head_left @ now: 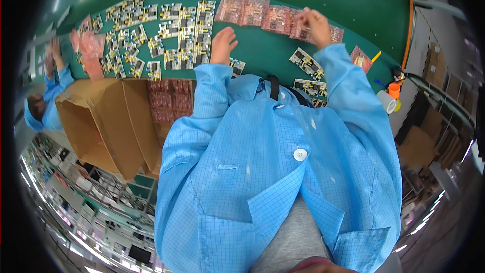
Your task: Sort small electronic components and pack them into plastic bags before placing them into a shipping carton.
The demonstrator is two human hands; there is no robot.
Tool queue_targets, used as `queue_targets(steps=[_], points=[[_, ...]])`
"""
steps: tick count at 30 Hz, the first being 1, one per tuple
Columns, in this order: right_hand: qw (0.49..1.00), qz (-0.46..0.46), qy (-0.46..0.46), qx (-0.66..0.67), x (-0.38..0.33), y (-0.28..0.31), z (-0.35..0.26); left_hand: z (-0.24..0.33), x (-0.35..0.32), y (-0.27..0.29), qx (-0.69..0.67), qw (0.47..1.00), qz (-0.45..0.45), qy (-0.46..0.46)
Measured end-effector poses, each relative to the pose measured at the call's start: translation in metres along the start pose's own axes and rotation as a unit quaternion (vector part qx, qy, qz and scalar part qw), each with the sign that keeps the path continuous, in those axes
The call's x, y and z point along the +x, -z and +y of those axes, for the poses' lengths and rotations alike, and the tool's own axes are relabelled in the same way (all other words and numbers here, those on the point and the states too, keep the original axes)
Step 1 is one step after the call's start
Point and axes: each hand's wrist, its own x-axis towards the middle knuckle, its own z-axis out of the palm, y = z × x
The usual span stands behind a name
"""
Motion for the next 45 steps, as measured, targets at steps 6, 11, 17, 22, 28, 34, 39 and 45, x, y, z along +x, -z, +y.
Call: queue_targets(steps=[6,11,17,22,28,34,39,45], points=[[0.936,0.146,0.003,-0.320,0.117,0.017,0.026,-0.040,-0.042,0.042,0.220,0.969,-0.066,-0.092],[0.837,0.134,-0.039,-0.529,0.132,-0.041,0.032,-0.038,-0.081,0.049,0.526,0.802,0.113,-0.259],[0.851,0.082,-0.170,-0.489,0.173,0.017,0.045,-0.049,-0.079,0.039,0.600,0.753,0.135,-0.233],[0.874,0.024,-0.186,-0.449,0.140,-0.008,0.010,-0.051,-0.074,0.034,0.680,0.703,0.112,-0.176],[0.979,-0.191,-0.050,-0.044,-0.004,-0.035,-0.079,-0.043,-0.037,0.022,0.672,0.651,0.063,-0.348],[0.934,-0.233,-0.039,-0.268,-0.101,-0.082,0.015,-0.005,-0.013,0.005,0.746,0.464,-0.059,-0.474],[0.938,-0.150,-0.002,-0.314,-0.116,-0.104,0.046,-0.014,-0.060,0.030,0.698,0.579,0.006,-0.422],[0.909,-0.048,0.057,-0.410,-0.103,-0.125,0.054,-0.021,-0.113,0.090,0.646,0.673,0.029,-0.360]])
